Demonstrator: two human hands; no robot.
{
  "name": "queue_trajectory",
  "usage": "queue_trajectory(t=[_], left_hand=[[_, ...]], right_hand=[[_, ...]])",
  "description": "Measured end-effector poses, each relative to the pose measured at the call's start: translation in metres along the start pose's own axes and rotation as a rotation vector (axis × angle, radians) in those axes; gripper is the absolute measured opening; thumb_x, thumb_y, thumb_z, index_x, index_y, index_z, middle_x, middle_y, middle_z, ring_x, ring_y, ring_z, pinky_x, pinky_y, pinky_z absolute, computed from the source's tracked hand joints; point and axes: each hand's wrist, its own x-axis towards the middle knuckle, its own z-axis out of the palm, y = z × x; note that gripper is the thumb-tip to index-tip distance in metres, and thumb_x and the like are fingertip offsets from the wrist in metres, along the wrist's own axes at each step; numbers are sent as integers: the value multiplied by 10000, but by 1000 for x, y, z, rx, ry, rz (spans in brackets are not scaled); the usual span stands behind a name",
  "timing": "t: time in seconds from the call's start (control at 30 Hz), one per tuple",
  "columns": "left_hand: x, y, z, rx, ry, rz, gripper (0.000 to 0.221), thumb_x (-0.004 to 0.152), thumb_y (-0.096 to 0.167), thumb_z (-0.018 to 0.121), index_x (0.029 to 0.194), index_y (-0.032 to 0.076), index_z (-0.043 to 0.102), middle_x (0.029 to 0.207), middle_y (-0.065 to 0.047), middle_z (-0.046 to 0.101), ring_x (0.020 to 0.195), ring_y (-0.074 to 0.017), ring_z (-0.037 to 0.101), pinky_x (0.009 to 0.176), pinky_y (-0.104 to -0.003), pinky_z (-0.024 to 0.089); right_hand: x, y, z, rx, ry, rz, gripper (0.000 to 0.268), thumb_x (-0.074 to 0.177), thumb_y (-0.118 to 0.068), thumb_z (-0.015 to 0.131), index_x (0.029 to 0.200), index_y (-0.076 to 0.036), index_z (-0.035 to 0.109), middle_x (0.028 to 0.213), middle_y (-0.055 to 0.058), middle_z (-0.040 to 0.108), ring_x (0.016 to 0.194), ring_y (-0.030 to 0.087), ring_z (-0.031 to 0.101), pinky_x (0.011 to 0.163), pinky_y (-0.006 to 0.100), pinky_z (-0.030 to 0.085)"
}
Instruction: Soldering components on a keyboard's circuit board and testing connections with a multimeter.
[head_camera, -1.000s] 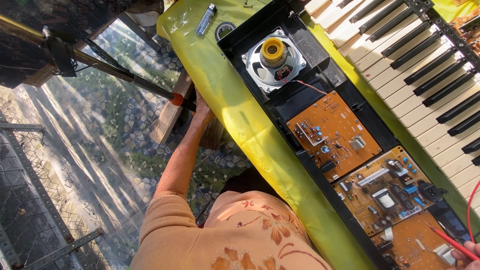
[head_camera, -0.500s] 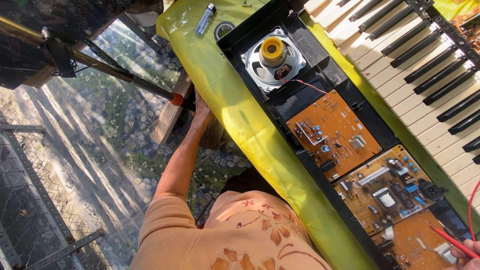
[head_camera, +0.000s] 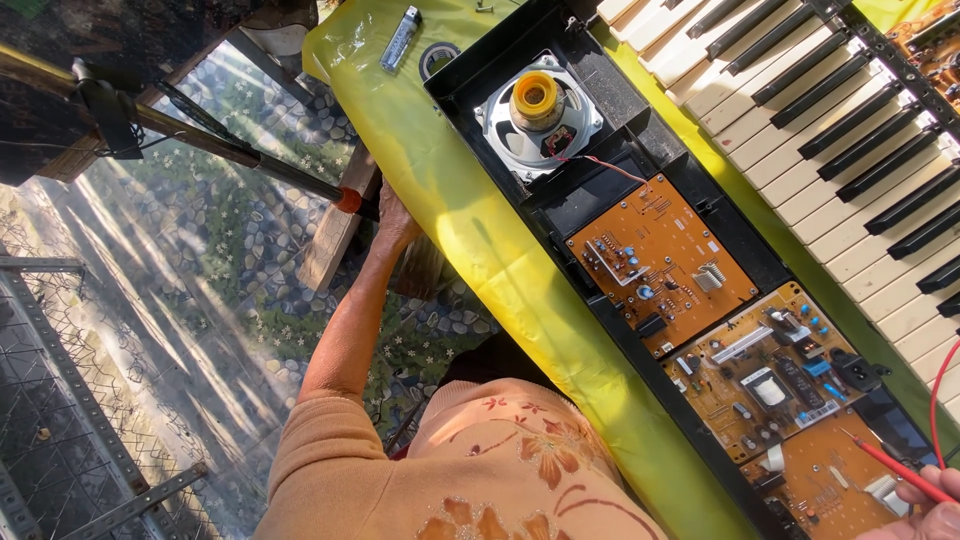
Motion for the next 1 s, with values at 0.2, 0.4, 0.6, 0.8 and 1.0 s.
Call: queue_trajectory(t=[0.2,0.4,0.6,0.8,1.0], left_hand=[[-5,0,-3,2,-42,-13,1027,767,619,660,1565,148,217,1393,-212,392,1340,-414,324,1112,-679,207],[-7,8,2,-5,-91,-14,1057,757,642,656,1577,154,198,1407,-215,384,1356,-419,316,1137,-689,187],[-45,61,-86,78,-56,-59,763,795,126,739,1505,171,462,1426,-246,389,1325,-426,440,1078,-592,472],[-63,108,-125,-235,840,541,302,732,-125,431,887,25,641,1058,-137,563,994,-297,530,898,-463,482],[-92,259,-87,-436,435,892,282,837,-150,557,1007,55,652,1196,-157,574,1192,-313,543,1044,-463,419]], right_hand=[[2,-4,2,21,12,24,439,1342,-342,428,1500,59,507,1507,192,537,1278,285,593,1036,323,466],[5,-12,6,31,37,44,426,1304,-365,443,1465,22,516,1483,169,542,1267,268,602,1028,327,474],[8,-125,45,57,82,-28,229,1277,-142,472,1306,79,526,1335,259,582,1169,326,650,926,351,509],[11,-135,46,105,118,-61,252,1331,-212,579,1276,17,488,1280,268,597,1163,341,661,934,375,570],[18,-116,42,195,144,-63,181,1237,-131,668,1231,6,550,1188,266,657,1043,310,702,798,340,582]])
